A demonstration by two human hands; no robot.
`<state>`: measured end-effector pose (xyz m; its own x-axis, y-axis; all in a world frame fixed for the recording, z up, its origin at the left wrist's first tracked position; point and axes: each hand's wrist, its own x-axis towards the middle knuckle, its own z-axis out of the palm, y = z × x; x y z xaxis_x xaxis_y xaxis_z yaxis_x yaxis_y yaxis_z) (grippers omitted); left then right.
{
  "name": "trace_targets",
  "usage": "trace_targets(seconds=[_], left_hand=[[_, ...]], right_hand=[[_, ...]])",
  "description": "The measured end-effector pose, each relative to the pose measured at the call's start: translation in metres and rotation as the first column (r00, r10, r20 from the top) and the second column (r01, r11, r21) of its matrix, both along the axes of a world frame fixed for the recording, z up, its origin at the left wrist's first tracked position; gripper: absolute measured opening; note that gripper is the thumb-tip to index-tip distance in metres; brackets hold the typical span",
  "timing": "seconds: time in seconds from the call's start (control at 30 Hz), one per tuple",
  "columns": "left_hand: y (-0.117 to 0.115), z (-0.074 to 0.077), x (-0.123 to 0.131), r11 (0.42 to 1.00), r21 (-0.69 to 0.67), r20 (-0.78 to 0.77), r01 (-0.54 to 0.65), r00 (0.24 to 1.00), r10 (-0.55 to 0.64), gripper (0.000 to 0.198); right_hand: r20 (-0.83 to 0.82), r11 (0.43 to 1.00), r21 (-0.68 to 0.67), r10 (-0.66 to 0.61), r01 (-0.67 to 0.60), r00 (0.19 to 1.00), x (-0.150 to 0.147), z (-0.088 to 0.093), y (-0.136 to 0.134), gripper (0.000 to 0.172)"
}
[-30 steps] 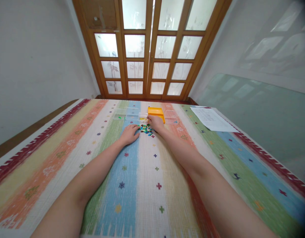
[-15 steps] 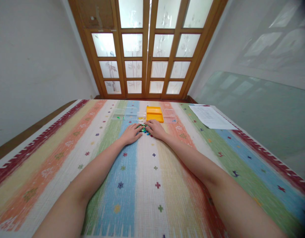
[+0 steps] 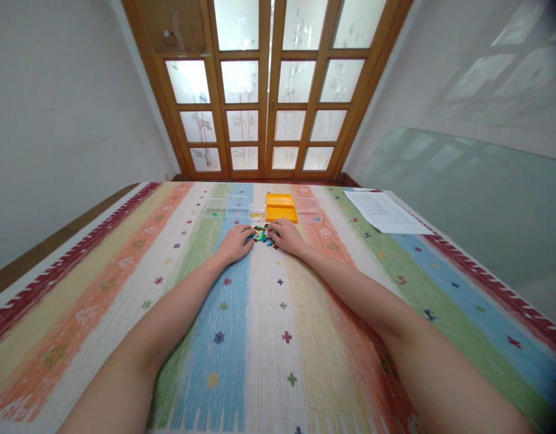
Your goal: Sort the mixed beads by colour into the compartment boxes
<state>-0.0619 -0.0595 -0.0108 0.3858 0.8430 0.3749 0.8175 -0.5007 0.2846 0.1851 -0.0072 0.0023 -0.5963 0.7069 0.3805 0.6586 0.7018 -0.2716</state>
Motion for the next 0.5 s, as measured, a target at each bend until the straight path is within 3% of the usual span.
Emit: trace_targets(seconds=[0.33,0.4,0.5], left_hand=[[0.001,-0.001,0.002,0.999,-0.037,-0.058,-0.003,0.998,0.001,0.047],[0.002,-0.002,0.002,0.999,-0.046,-0.072,-0.008,0.997,0.005,0.047],[0.003,-0.003,0.001,0.999,-0.049,-0.075,-0.002,0.997,-0.002,0.048]], right_hand=[[-0.1,0.973,-0.138,-0.2,0.186,0.975,0.046,-0.003,0.001,0.032],[-0.088,0.975,-0.145,-0.184,0.171,0.979,0.046,-0.005,0.002,0.033],[-0.049,0.993,-0.111,-0.052,0.046,0.997,0.042,-0.006,0.0,0.033]])
